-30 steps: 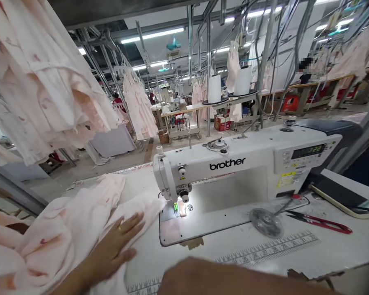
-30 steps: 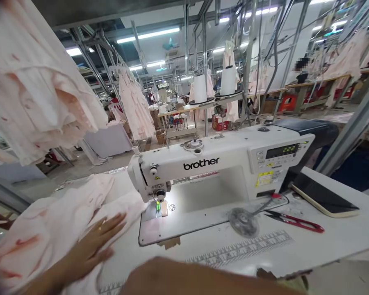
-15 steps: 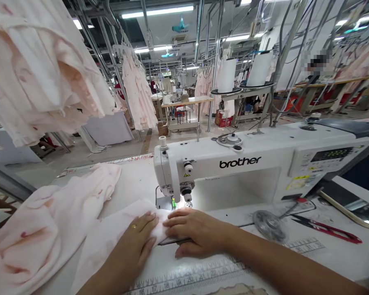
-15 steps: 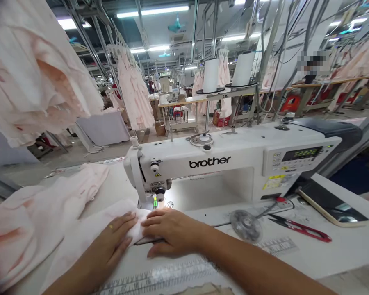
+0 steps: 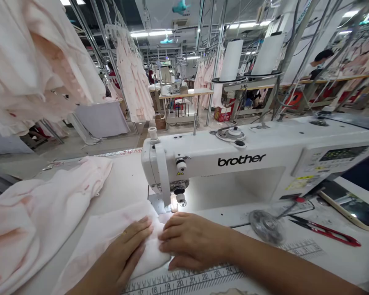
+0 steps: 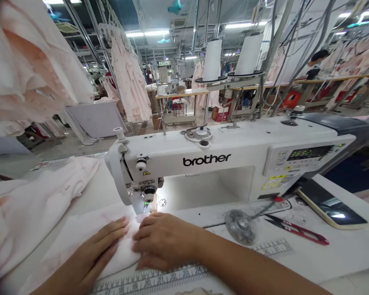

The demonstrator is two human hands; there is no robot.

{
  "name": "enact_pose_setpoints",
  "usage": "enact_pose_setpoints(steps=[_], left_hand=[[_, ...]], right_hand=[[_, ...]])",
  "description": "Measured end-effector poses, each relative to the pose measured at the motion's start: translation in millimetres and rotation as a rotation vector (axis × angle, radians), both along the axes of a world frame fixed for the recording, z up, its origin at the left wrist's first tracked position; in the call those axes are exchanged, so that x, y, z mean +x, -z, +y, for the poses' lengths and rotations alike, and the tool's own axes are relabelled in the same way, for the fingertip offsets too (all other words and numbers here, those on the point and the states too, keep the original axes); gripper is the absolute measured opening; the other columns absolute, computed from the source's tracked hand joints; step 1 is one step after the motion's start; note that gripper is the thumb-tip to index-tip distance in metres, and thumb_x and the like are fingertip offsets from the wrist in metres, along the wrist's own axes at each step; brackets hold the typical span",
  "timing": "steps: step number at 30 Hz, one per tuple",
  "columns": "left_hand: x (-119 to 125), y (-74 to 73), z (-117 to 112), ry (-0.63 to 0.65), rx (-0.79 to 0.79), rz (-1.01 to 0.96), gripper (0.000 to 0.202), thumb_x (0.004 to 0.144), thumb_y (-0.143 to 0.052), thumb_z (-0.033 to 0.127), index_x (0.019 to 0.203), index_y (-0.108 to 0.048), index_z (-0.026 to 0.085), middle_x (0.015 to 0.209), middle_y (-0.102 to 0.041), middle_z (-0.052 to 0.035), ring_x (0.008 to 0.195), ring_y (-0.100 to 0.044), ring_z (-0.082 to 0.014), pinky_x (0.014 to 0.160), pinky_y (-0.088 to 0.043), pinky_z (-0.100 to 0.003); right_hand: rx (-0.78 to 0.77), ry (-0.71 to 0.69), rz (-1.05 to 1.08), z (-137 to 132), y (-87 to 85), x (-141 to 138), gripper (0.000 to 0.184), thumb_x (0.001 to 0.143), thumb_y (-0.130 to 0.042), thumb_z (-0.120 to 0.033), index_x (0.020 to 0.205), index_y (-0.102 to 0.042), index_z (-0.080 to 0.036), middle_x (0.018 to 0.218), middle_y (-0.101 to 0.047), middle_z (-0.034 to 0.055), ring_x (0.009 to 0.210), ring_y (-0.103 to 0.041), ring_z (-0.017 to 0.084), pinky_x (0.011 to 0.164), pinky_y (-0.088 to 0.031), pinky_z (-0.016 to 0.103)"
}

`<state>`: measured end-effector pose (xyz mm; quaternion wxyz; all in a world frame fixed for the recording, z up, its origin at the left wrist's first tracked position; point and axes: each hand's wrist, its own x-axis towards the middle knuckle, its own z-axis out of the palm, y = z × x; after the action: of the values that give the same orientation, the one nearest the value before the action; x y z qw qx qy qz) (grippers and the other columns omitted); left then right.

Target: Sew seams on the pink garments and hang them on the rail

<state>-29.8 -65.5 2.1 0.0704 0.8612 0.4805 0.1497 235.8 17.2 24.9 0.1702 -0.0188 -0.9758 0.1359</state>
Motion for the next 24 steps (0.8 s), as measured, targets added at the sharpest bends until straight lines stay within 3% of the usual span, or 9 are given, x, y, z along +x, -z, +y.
enact_pose_setpoints(steps=[8, 15, 18, 24], left_hand=[[10.2, -11.4, 42.1, 0.155, -0.106, -0.001, 0.048, 0.098, -0.044, 0.021, 0.145, -0.042, 0.03, 0.149, -0.046, -0.0035, 0.137, -0.044, -0.0205, 0.115, -0.04, -0.04], [12.2, -18.4, 76.7, 0.209, -0.051, -0.052, 0.04, 0.097, -0.043, 0.019, 0.135, -0.053, 0.027, 0.132, -0.061, -0.0055, 0.121, -0.058, -0.0202, 0.106, -0.049, -0.036], [13.5, -20.3, 79.9, 0.223, -0.038, -0.061, 0.038, 0.097, -0.041, 0.019, 0.133, -0.054, 0.025, 0.127, -0.063, -0.0066, 0.113, -0.061, -0.0196, 0.101, -0.051, -0.035], [13.1, -20.7, 77.5, 0.214, 0.002, 0.013, 0.041, 0.097, -0.042, 0.019, 0.136, -0.051, 0.028, 0.133, -0.059, -0.0056, 0.117, -0.058, -0.0207, 0.102, -0.049, -0.035]], right_hand=[[0.197, 0.126, -0.06, 9.4, -2.4, 6.0, 0.036, 0.1, -0.047, -0.048, 0.092, -0.06, -0.016, 0.083, -0.064, 0.003, 0.082, -0.051, 0.018, 0.093, -0.036, 0.034], [0.2, 0.23, -0.115, 21.9, -2.8, 9.1, 0.031, 0.103, -0.044, -0.043, 0.098, -0.058, -0.016, 0.096, -0.066, 0.0035, 0.092, -0.054, 0.017, 0.091, -0.034, 0.032], [0.184, 0.252, -0.114, 24.0, -3.3, 9.3, 0.026, 0.103, -0.047, -0.04, 0.102, -0.058, -0.017, 0.101, -0.066, 0.0024, 0.09, -0.054, 0.016, 0.092, -0.032, 0.032], [0.159, 0.263, -0.1, 24.6, -3.2, 11.1, 0.024, 0.103, -0.047, -0.039, 0.103, -0.059, -0.018, 0.104, -0.067, 0.0001, 0.093, -0.054, 0.016, 0.096, -0.03, 0.032]])
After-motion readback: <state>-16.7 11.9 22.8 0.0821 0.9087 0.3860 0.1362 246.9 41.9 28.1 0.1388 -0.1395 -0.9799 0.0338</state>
